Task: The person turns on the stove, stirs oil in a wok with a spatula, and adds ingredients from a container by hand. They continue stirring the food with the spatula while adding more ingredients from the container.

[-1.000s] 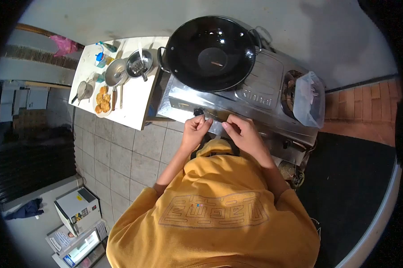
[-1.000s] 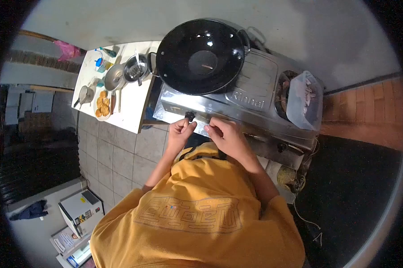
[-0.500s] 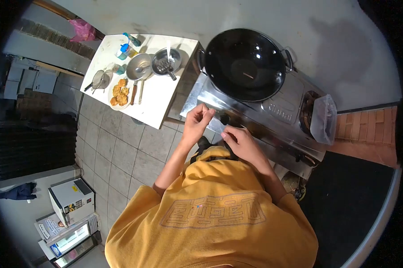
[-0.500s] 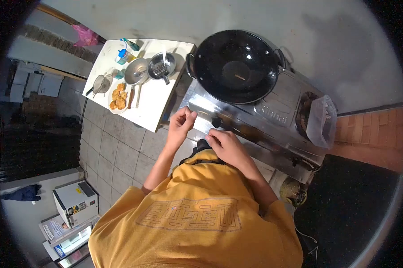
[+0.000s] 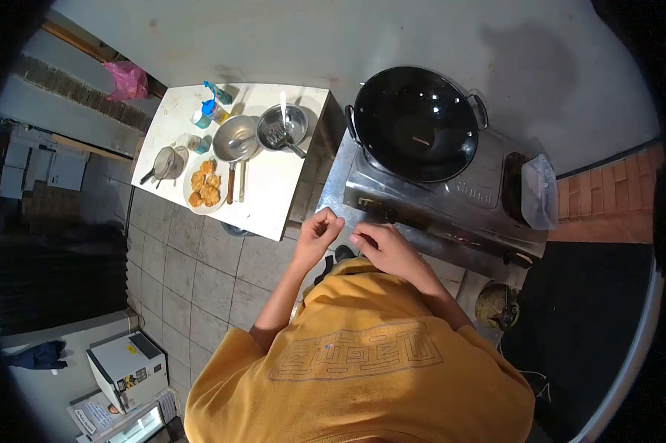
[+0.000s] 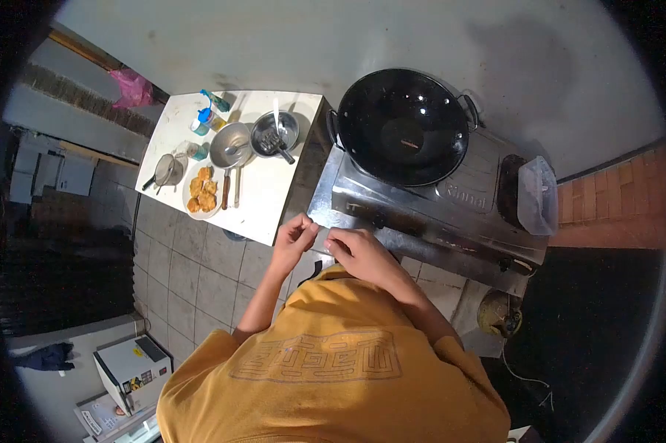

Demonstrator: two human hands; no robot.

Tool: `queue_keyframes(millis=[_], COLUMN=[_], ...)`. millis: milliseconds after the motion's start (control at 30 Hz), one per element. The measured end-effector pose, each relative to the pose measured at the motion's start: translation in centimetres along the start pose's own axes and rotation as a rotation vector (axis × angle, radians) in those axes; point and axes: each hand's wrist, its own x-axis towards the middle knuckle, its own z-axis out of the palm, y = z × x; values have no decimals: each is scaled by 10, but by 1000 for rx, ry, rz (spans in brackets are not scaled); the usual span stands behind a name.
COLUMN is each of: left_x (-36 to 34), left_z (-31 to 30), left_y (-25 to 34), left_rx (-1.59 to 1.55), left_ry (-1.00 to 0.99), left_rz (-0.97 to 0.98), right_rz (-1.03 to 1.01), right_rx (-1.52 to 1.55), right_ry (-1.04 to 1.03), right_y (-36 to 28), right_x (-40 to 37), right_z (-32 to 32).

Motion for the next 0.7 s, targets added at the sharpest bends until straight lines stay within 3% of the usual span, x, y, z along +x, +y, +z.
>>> queue_keyframes(millis=[267,367,700], left_x=[23,26,20], left_z=[28,46,88], left_y=[18,27,19], left_rx=[-35,-54,-4], left_ry=[-30,-63,-104], left_rz=[53,39,51], right_rz=[-138,-178,-120], right_rx=[-88,7,15], right_ry=[6,35,-80], right_y=[-4,-9,7], right_x=[15,10,-18], right_z=[-26,-42,-94])
